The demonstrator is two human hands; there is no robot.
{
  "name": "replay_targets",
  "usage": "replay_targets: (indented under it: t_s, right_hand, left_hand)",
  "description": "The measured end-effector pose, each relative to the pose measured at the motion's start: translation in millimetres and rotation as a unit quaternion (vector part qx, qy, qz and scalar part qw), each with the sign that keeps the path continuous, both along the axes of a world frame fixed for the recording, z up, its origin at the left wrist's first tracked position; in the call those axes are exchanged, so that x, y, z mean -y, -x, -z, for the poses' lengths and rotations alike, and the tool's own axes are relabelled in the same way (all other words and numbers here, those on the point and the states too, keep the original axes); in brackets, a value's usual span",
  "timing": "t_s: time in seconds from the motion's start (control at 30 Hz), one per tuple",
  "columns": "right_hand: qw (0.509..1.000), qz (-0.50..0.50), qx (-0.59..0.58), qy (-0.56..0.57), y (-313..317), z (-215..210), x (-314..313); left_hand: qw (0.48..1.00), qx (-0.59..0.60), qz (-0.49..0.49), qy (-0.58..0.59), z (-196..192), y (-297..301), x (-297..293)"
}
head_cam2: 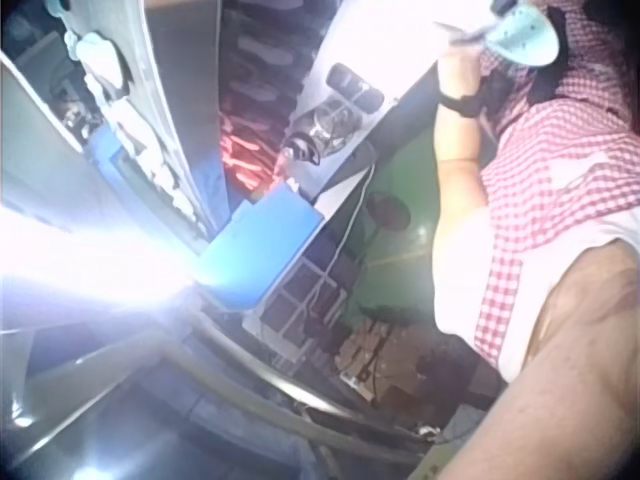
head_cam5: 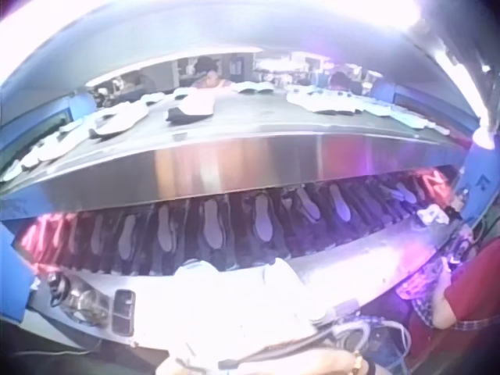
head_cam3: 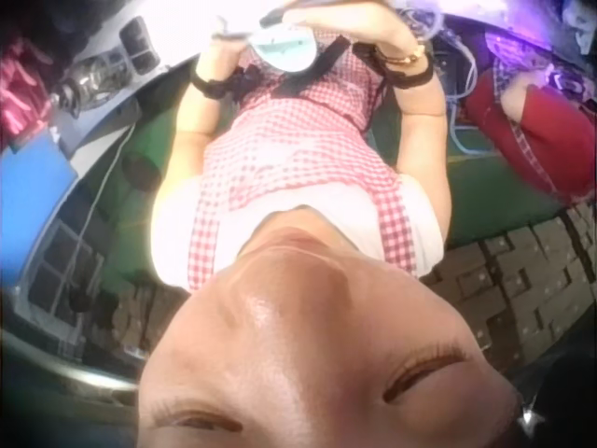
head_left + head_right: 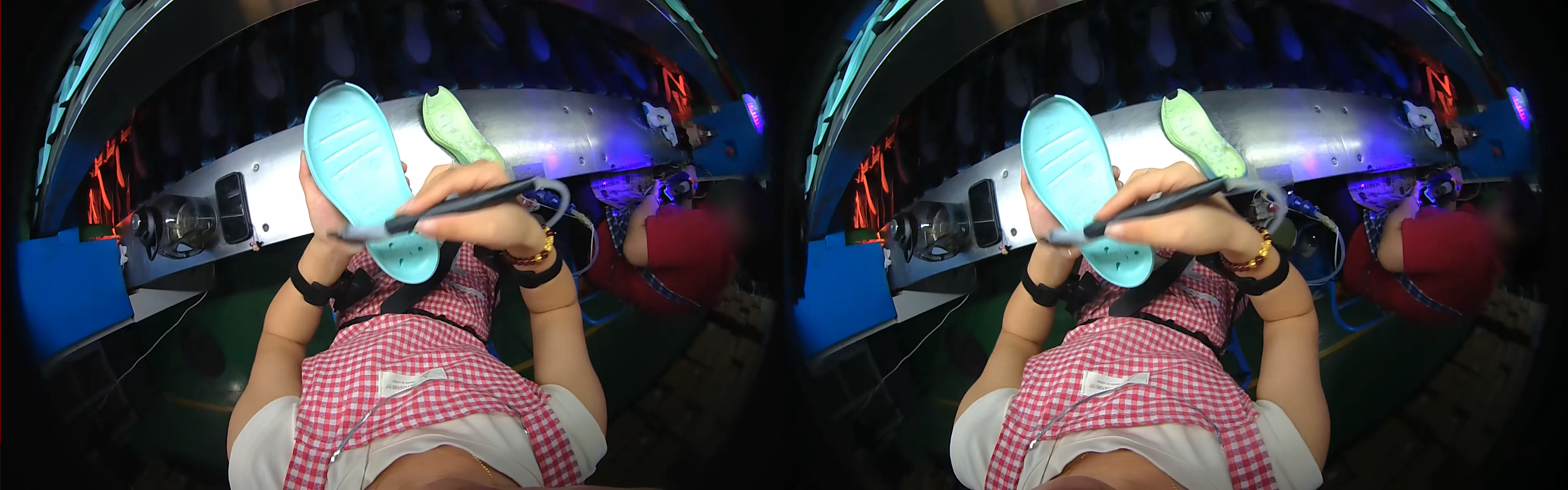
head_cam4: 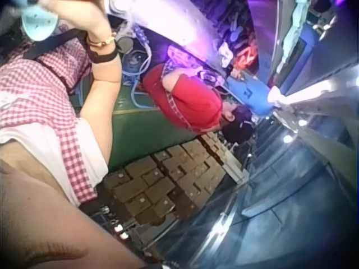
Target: Applying glue to the inner surface of shoe soles using a brush in a manufacturing setting.
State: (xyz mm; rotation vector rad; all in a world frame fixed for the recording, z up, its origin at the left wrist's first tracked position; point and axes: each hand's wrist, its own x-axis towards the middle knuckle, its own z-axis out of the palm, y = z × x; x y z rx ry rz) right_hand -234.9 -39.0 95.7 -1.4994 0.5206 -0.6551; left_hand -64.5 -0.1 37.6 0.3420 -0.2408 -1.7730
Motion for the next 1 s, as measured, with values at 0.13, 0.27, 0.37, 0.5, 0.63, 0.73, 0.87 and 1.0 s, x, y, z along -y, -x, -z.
replay_targets:
  t_s: [0.13,0.27,0.37,0.5,0.63,0.73,0.87,1.0]
  right_hand:
    - [0.996,0.059,-0.057,0.026,6.1,-1.9,0.3]
    - [0.997,-0.033,-0.015,0.071,10.0,1.9,-0.5]
    - [0.994,0.095,-0.029,0.044,13.9,8.3,-0.2]
    - [0.991,-0.051,0.024,0.121,19.5,12.6,-3.0]
    - [0.995,0.103,-0.002,-0.009,22.0,16.1,-5.4]
    - [0.998,-0.011,-0.008,0.053,23.5,21.9,-5.6]
    - [0.984,0.014,0.150,-0.095,22.5,34.6,-4.4]
    - [0.939,0.075,0.227,-0.247,9.6,41.9,-14.6]
  left_hand:
    - [0.995,0.081,-0.061,-0.006,2.0,-4.1,3.3]
    - [0.982,0.113,-0.142,0.054,1.7,-9.7,6.9]
    - [0.972,0.112,-0.202,0.050,-2.4,-14.8,10.7]
    - [0.972,0.073,-0.193,0.112,-12.5,-22.8,14.8]
    - [0.977,0.052,-0.198,0.051,-14.7,-24.9,13.4]
    - [0.972,0.089,-0.211,0.052,-15.1,-29.1,15.5]
    - [0.982,0.062,-0.126,0.126,-25.0,-30.1,16.4]
    - [0.981,0.085,-0.171,-0.035,-31.1,-7.9,5.1]
